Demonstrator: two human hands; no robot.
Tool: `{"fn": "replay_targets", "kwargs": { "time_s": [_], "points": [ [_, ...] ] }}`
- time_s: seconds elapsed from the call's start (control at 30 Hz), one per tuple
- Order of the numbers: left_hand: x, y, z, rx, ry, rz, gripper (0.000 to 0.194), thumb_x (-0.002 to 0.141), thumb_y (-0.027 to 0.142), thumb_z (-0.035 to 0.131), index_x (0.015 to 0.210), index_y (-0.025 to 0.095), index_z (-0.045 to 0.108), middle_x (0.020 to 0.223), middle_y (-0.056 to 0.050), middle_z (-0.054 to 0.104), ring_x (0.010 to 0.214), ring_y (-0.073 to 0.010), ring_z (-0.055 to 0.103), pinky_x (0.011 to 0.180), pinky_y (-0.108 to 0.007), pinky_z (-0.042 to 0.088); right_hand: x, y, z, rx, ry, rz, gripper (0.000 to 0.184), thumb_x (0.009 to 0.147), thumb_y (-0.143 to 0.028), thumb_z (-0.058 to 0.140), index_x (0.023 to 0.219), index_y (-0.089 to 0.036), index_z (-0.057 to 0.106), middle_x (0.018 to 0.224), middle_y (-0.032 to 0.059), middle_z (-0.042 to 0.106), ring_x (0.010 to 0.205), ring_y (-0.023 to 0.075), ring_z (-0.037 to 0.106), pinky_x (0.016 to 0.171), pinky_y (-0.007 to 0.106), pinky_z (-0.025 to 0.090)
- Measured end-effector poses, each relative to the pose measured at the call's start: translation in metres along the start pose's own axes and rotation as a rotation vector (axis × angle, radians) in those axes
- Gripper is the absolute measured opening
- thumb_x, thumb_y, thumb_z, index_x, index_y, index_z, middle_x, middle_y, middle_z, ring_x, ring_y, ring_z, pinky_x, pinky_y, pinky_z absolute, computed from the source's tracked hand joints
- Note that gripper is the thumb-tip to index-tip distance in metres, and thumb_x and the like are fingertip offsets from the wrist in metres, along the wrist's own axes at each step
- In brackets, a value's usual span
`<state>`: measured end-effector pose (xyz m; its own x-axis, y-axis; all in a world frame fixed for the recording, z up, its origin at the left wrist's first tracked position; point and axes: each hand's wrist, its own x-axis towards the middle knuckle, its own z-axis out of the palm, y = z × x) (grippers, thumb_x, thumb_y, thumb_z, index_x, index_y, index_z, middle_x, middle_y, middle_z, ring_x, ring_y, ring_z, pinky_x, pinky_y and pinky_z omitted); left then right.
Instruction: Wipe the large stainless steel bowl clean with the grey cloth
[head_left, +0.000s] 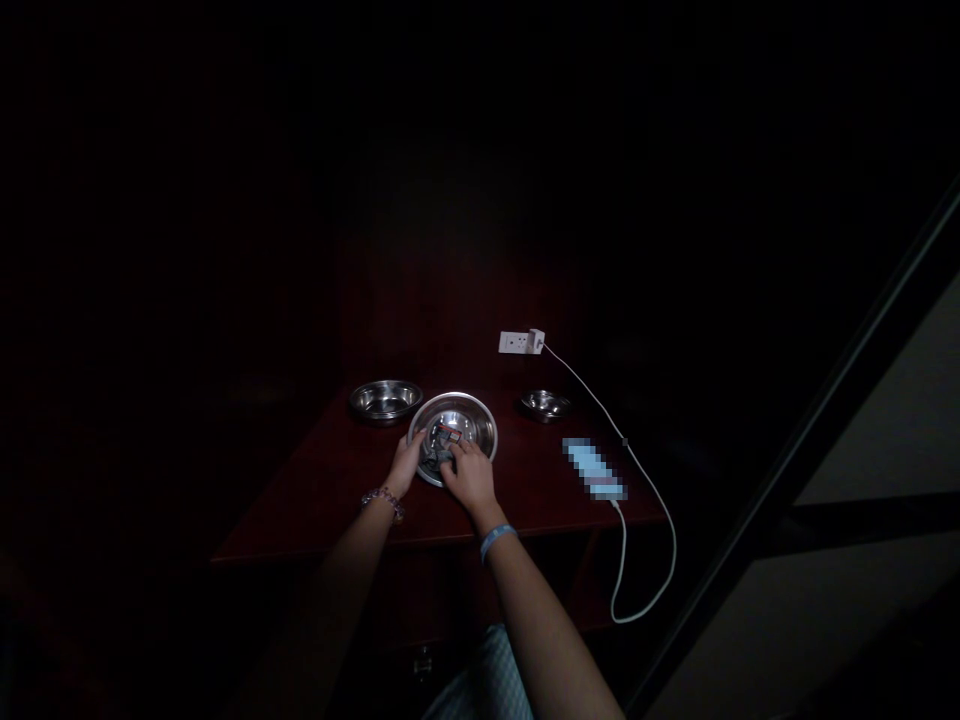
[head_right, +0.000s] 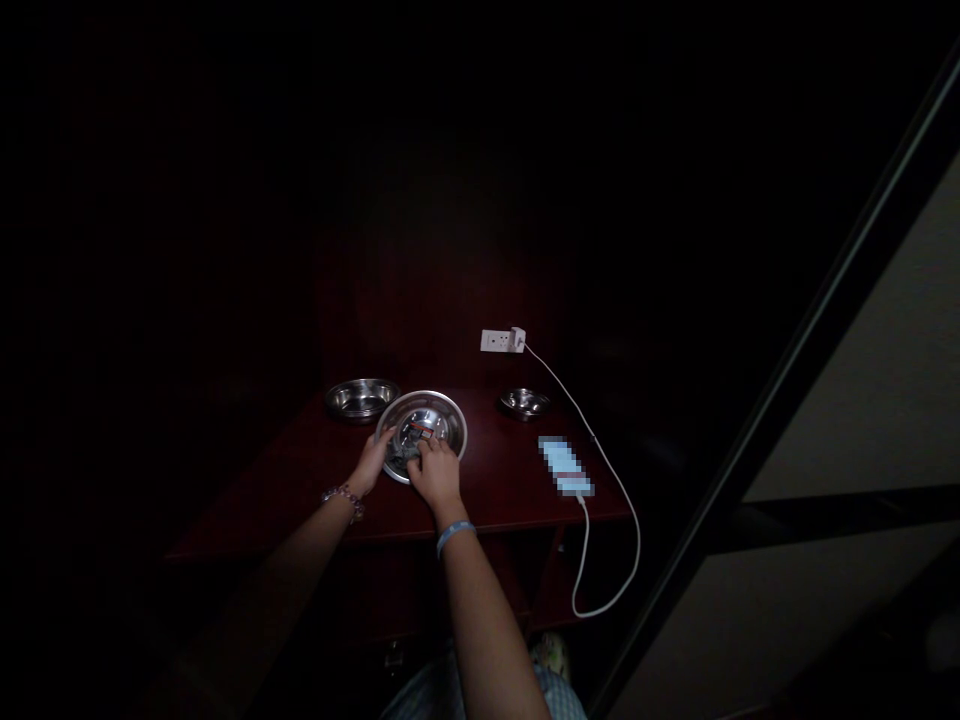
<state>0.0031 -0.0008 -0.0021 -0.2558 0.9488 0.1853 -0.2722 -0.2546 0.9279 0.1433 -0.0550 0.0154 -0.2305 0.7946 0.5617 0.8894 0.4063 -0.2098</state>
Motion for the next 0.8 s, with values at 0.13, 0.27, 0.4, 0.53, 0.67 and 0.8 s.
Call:
{"fn": "replay_targets", "kwargs": {
  "time_s": [0.13,0.27,0.4,0.53,0.67,0.8],
  "points": [
    [0.002,-0.0013,-0.0018,0.01,0.004,0.0,0.041,0.064,0.046,0.071,0.09,0.014,0.071,0.091,-0.01,0.076,0.096,-0.0288,0.069,0.092,-0.04,0.051,-0.0006,-0.0016,-0.0022,0.074,-0.016,-0.012,0.028,0.085,-0.022,0.055,0.11,-0.019,0.069,0.109,0.009,0.072,0.103,0.0222,0.064,0.092,0.031,0.05],
    [0.0018,-0.0006,-0.0024,-0.005,-0.006,0.019,0.039,0.064,0.046,0.071,0.087,0.014,0.071,0.09,-0.009,0.076,0.093,-0.0271,0.069,0.088,-0.038,0.052,-0.0012,-0.0017,-0.0053,0.201,-0.044,-0.073,0.029,0.083,-0.023,0.058,0.11,-0.021,0.069,0.111,0.0077,0.073,0.104,0.0222,0.066,0.093,0.031,0.051],
    [0.001,-0.0004,-0.0025,-0.028,-0.009,0.034,0.038,0.064,0.047,0.071,0.085,0.015,0.07,0.087,-0.008,0.076,0.093,-0.027,0.07,0.087,-0.037,0.052,-0.0019,-0.0002,-0.0057,0.314,-0.059,-0.127,0.03,0.083,-0.023,0.06,0.111,-0.021,0.069,0.116,0.0062,0.073,0.107,0.0217,0.067,0.097,0.032,0.05],
    [0.0024,-0.0027,-0.004,-0.048,-0.032,0.042,0.04,0.065,0.048,0.072,0.089,0.015,0.07,0.09,-0.008,0.076,0.096,-0.0275,0.069,0.091,-0.039,0.051,-0.0025,0.0007,-0.0049,0.366,-0.034,-0.117,0.031,0.087,-0.024,0.058,0.116,-0.024,0.068,0.119,0.0043,0.072,0.11,0.0204,0.066,0.1,0.033,0.05],
    [0.0039,-0.0039,-0.0051,-0.041,-0.012,0.018,0.044,0.068,0.049,0.07,0.095,0.015,0.07,0.098,-0.01,0.076,0.103,-0.0287,0.068,0.098,-0.041,0.048,-0.0023,0.0013,-0.0069,0.371,0.039,-0.097,0.033,0.094,-0.029,0.052,0.123,-0.025,0.066,0.12,0.0045,0.071,0.112,0.0199,0.064,0.1,0.033,0.049],
    [0.001,-0.0003,-0.0036,-0.047,-0.019,0.001,0.044,0.074,0.048,0.068,0.103,0.015,0.069,0.109,-0.012,0.075,0.11,-0.0279,0.067,0.1,-0.039,0.047,-0.0013,0.0043,-0.0093,0.37,0.198,0.02,0.031,0.096,-0.032,0.048,0.118,-0.023,0.068,0.116,0.0064,0.07,0.111,0.0214,0.062,0.098,0.033,0.048]
  ]
}}
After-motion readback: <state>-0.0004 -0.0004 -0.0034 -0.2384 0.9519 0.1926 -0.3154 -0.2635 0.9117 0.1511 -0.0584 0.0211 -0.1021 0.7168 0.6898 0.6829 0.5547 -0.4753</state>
